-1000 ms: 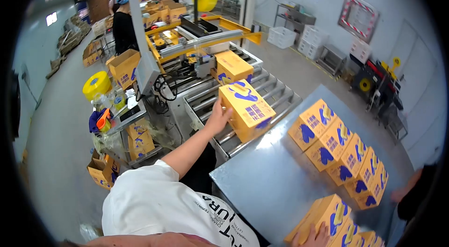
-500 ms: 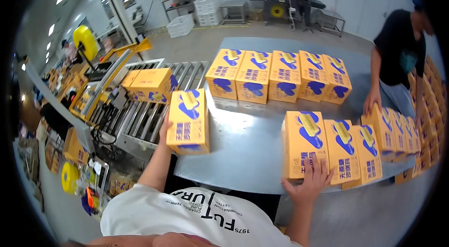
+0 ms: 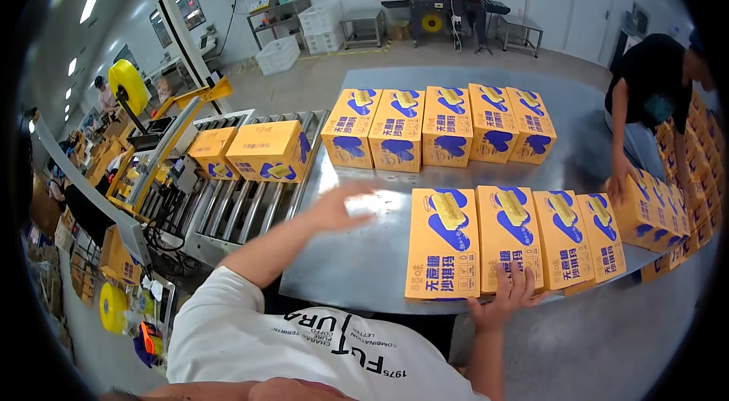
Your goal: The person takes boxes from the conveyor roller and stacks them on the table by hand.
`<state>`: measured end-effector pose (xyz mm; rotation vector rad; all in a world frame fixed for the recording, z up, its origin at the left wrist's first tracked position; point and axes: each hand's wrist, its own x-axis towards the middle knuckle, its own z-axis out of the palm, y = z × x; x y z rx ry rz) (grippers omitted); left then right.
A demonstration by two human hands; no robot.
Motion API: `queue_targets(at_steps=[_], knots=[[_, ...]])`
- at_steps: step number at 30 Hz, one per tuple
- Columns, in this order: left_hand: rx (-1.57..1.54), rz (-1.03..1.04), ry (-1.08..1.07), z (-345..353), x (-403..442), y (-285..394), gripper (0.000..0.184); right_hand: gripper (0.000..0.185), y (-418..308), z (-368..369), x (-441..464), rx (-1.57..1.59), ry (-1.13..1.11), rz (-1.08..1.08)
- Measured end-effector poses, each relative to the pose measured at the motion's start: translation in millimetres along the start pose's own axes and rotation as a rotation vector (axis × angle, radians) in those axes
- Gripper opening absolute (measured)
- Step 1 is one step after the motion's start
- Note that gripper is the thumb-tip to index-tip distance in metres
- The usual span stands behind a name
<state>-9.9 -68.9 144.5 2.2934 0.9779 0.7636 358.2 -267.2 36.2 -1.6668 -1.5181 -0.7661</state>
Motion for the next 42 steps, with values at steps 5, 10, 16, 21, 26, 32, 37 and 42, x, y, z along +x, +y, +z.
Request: queue_targets(at_steps=[5, 10, 16, 21, 26, 32, 37, 42], knots=[[0.850, -0.632, 0.532, -143, -20, -120, 0.072, 0.081, -4, 0, 1, 0.102, 0.043, 0.020], [0.811, -0.368, 0.852, -114, -137, -167, 0.065, 0.081, -3, 10, -2, 0.137, 0.102, 0.019], [-0.128, -0.384, 1.388, -93, -200, -237, 0.095, 0.080, -2, 11, -1, 0.200, 0.143, 0.052], [-0.723, -0.292, 1.296, -84, -149, -157, 0.086, 0.079, -5, 5, -1, 0.150, 0.123, 0.069], [-1.334, -0.222, 0.676, -51, -163, -170, 0.078, 0.075, -12, -7, 5, 0.163, 0.076, 0.111], [-1.541, -0.465, 0.003, 88, -145, -99, 0.080, 0.053, -28, -33, 13, 0.243, -0.022, 0.169], [-0.917, -0.197, -0.084, 131, -93, 0, 0.095, 0.046, -37, -48, 26, 0.278, -0.066, 0.111], [-0.494, 0.078, -0.076, 145, -56, 34, 0.091, 0.039, -40, -77, 72, 0.155, -0.039, 0.040]])
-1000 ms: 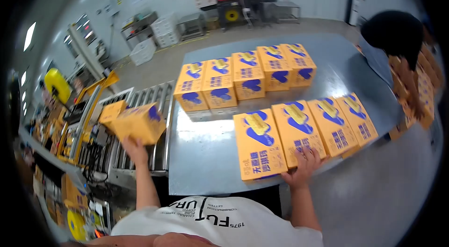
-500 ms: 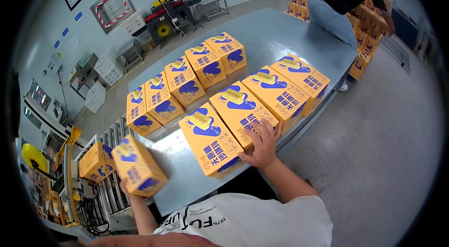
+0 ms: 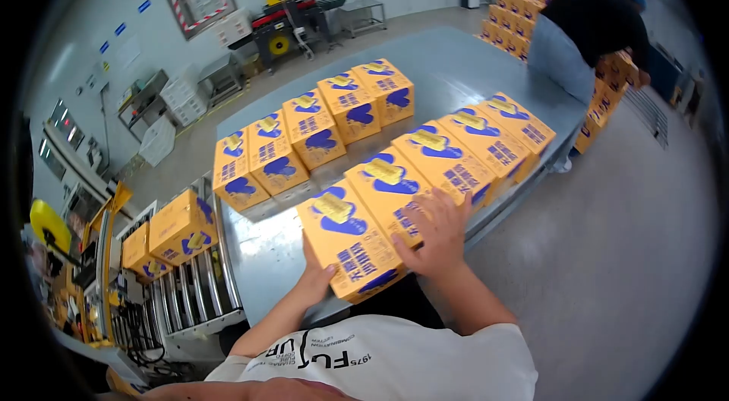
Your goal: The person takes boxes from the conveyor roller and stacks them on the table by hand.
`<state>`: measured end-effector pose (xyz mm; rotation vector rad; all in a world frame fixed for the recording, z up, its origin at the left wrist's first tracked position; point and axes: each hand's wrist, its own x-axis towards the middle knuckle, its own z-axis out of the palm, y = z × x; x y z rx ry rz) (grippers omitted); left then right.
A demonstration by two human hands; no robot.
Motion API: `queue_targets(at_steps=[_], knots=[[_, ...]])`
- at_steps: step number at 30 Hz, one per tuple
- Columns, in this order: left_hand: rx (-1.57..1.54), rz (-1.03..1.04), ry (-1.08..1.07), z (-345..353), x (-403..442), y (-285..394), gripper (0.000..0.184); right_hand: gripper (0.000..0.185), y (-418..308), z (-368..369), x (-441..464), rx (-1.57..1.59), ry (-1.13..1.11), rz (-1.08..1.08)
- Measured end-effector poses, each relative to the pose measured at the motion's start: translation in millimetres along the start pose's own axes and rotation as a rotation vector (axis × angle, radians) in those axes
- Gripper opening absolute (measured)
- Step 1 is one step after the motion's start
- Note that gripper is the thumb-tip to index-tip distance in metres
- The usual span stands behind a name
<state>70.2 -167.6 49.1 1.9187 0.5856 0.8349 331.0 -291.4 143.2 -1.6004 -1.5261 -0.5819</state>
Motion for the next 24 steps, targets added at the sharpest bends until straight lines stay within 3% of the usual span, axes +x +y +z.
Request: queue_targets(at_steps=[2, 4, 7, 10, 12, 14, 16, 19, 22, 24], knots=[[0.385, 0.081, 0.108, -5, 9, -32, 0.090, 0.037, -4, -5, 30, 0.091, -0.014, -0.038], [-0.269, -0.176, 0.326, -8, 27, -28, 0.073, 0.036, -18, -5, 73, 0.129, -0.094, -0.163], [-0.175, -0.206, 0.379, -33, 41, -65, 0.053, 0.040, -54, 17, 133, 0.171, -0.234, -0.406], [-0.247, -0.305, 0.421, -42, 44, -83, 0.040, 0.046, -97, 78, 182, 0.270, -0.656, -0.543], [-0.221, -0.270, 0.415, -42, 40, -81, 0.036, 0.053, -128, 136, 206, 0.291, -0.868, -0.637], [-0.144, -0.221, 0.374, -42, 40, -83, 0.035, 0.063, -159, 211, 221, 0.288, -0.927, -0.695], [-0.109, -0.214, 0.402, -51, 41, -74, 0.032, 0.073, -198, 269, 231, 0.257, -0.962, -0.618], [-0.135, -0.278, 0.495, -63, 42, -76, 0.029, 0.079, -241, 368, 241, 0.202, -1.018, -0.722], [0.026, -0.208, 0.498, -71, 41, -86, 0.028, 0.085, -266, 387, 236, -0.125, -1.104, -0.522], [0.022, -0.177, 0.480, -76, 39, -65, 0.028, 0.088, -259, 403, 238, -0.156, -1.121, -0.467]])
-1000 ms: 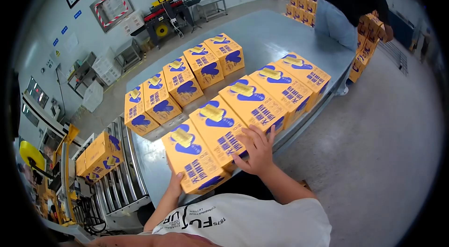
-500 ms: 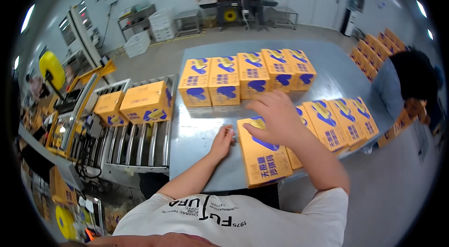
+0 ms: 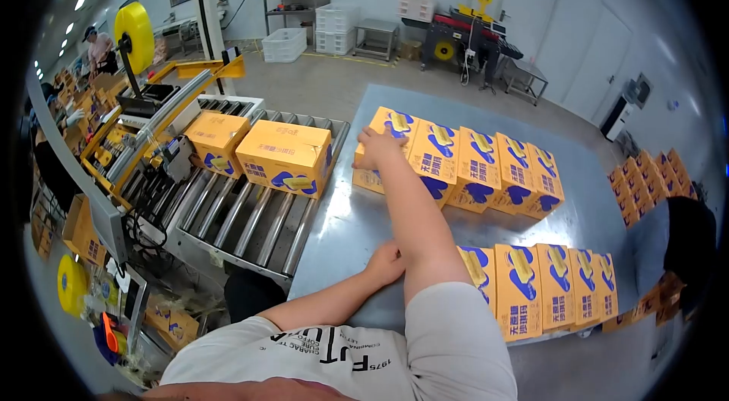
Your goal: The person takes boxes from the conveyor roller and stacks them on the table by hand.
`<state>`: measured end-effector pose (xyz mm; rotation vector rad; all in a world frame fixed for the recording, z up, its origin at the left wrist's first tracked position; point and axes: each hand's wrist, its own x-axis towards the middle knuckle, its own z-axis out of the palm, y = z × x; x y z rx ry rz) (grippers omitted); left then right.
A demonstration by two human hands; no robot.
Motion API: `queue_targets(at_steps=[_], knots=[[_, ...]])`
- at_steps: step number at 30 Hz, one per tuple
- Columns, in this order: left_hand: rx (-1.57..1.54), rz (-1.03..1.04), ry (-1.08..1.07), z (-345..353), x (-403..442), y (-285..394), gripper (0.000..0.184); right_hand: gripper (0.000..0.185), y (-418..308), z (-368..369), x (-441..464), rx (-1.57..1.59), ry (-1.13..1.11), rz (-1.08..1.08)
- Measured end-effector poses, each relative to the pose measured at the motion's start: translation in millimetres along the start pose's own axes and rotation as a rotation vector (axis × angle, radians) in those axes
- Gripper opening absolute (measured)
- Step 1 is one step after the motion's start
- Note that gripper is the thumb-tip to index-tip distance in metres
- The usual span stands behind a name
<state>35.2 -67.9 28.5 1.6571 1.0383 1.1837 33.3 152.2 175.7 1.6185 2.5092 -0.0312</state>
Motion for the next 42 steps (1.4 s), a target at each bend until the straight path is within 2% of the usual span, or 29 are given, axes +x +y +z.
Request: queue_targets(at_steps=[4, 7, 10, 12, 16, 18, 21, 24, 25, 27, 28, 30, 32, 35, 38, 42], knots=[[-0.043, -0.006, -0.048, 8, -2, -20, 0.028, 0.089, 24, 4, -9, -0.002, 0.004, 0.079], [-0.055, -0.032, -0.004, 4, -4, -2, 0.030, 0.090, 60, 10, -24, -0.029, -0.018, 0.191], [-0.073, -0.105, -0.039, 2, -6, 5, 0.032, 0.092, 113, 22, -44, -0.005, -0.018, 0.307], [-0.056, -0.088, -0.051, 3, -7, 1, 0.032, 0.091, 142, 20, -67, 0.012, -0.053, 0.413], [-0.058, -0.100, -0.087, 9, -5, -4, 0.031, 0.084, 238, 44, -105, 0.050, -0.043, 0.488], [-0.049, -0.085, -0.077, 12, -5, -7, 0.031, 0.086, 275, 56, -131, 0.044, -0.111, 0.553], [-0.045, -0.070, -0.069, 13, -6, -8, 0.031, 0.083, 274, 55, -166, -0.081, -0.203, 0.806], [-0.051, -0.051, -0.080, 17, -5, -10, 0.032, 0.080, 281, 77, -158, -0.246, -0.210, 0.996], [-0.051, -0.042, -0.088, 17, -5, -12, 0.031, 0.079, 288, 79, -143, -0.171, -0.204, 0.812], [-0.043, -0.081, -0.126, 16, -4, -8, 0.028, 0.079, 250, 65, -128, 0.109, 0.057, 0.463], [-0.039, -0.100, -0.145, 16, -4, -5, 0.027, 0.087, 243, 78, -102, 0.217, 0.182, 0.218], [-0.081, -0.117, -0.155, 17, -3, -9, 0.026, 0.104, 175, 51, -92, 0.519, 0.150, -0.024], [-0.104, -0.139, -0.154, 19, -5, -11, 0.026, 0.120, 123, 38, -90, 0.402, 0.122, -0.172], [-0.096, -0.159, -0.140, 16, -3, -10, 0.025, 0.127, 92, 55, -75, 0.380, 0.122, -0.201], [-0.085, -0.150, -0.140, 14, -4, -6, 0.025, 0.126, 107, 48, -82, 0.438, 0.133, -0.239], [-0.101, -0.129, -0.149, 15, -4, -9, 0.025, 0.121, 160, 61, -96, 0.440, 0.187, -0.067]])
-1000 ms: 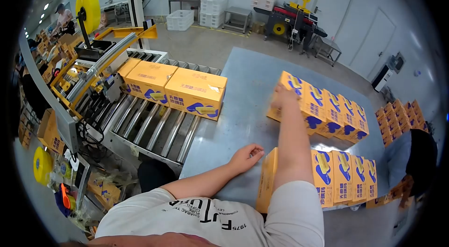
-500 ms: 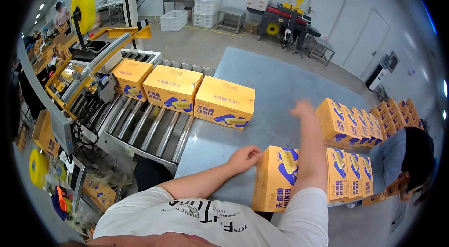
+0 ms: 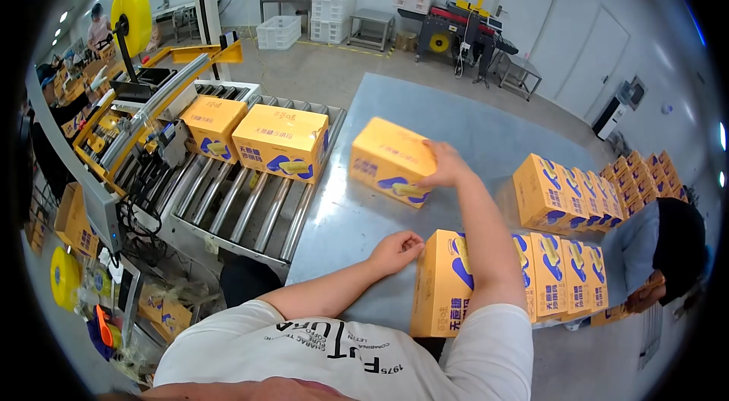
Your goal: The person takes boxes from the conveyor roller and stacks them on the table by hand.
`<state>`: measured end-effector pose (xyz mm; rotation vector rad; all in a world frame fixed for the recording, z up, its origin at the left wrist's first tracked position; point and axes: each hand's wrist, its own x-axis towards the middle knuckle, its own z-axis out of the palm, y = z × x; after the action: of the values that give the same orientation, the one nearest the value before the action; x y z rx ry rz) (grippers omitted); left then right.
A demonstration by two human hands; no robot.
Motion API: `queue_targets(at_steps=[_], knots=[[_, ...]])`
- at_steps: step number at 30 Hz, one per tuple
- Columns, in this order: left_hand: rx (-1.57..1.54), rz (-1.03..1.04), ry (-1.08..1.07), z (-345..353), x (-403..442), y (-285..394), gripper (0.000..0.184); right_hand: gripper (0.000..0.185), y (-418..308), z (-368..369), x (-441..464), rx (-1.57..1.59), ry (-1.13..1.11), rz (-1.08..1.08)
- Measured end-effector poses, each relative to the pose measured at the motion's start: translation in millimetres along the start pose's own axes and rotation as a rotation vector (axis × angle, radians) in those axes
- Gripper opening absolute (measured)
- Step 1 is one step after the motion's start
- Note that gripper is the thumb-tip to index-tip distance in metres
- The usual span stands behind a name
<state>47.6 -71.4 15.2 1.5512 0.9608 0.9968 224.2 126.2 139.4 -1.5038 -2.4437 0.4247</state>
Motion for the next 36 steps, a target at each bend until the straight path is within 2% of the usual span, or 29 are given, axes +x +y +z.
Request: queue_targets(at_steps=[4, 7, 9, 11, 14, 16, 17, 19, 21, 24, 27, 29, 32, 35, 36], knots=[[0.058, -0.009, 0.000, 2, -1, 3, 0.025, 0.108, 17, -25, -49, -0.100, 0.299, 0.373], [0.054, -0.036, 0.005, 1, -1, 9, 0.025, 0.099, -28, -63, -118, -0.409, 0.535, 0.396], [0.052, -0.029, 0.015, 4, 0, 6, 0.024, 0.096, -18, -85, -179, -0.396, 0.672, 0.357], [0.088, 0.000, 0.038, 9, 2, -9, 0.027, 0.095, -23, -105, -254, -0.188, 0.751, 0.445], [0.147, 0.102, 0.084, 11, 0, -8, 0.028, 0.088, -39, -109, -372, 0.053, 1.009, 0.345], [0.128, 0.059, 0.077, 7, -1, -12, 0.027, 0.097, -61, -101, -445, 0.256, 1.224, 0.276], [0.126, 0.122, 0.097, 7, -1, -16, 0.024, 0.102, -69, -95, -479, 0.346, 1.338, 0.215], [0.080, 0.130, 0.113, 7, -1, -18, 0.019, 0.114, -66, -77, -554, 0.334, 1.441, 0.350], [0.007, 0.113, 0.087, 7, -1, -13, 0.020, 0.128, -63, -58, -622, 0.400, 1.540, 0.419], [-0.063, 0.114, 0.069, 6, 1, -24, 0.019, 0.122, -56, -17, -691, 0.199, 1.504, 0.775], [-0.084, 0.075, 0.064, -2, 8, -44, 0.018, 0.114, -12, 62, -734, 0.316, 1.697, 0.962], [-0.074, 0.087, 0.077, 0, 6, -41, 0.018, 0.108, 2, 109, -736, 0.666, 1.998, 1.035], [-0.071, 0.077, 0.085, -2, 4, -42, 0.019, 0.113, 26, 172, -739, 0.463, 1.981, 1.304], [0.013, 0.102, 0.099, -1, 0, -29, 0.020, 0.122, 58, 210, -751, 0.359, 1.342, 2.021], [0.071, 0.133, 0.122, 0, -1, -18, 0.021, 0.123, 64, 215, -752, 0.384, 1.196, 2.091]])
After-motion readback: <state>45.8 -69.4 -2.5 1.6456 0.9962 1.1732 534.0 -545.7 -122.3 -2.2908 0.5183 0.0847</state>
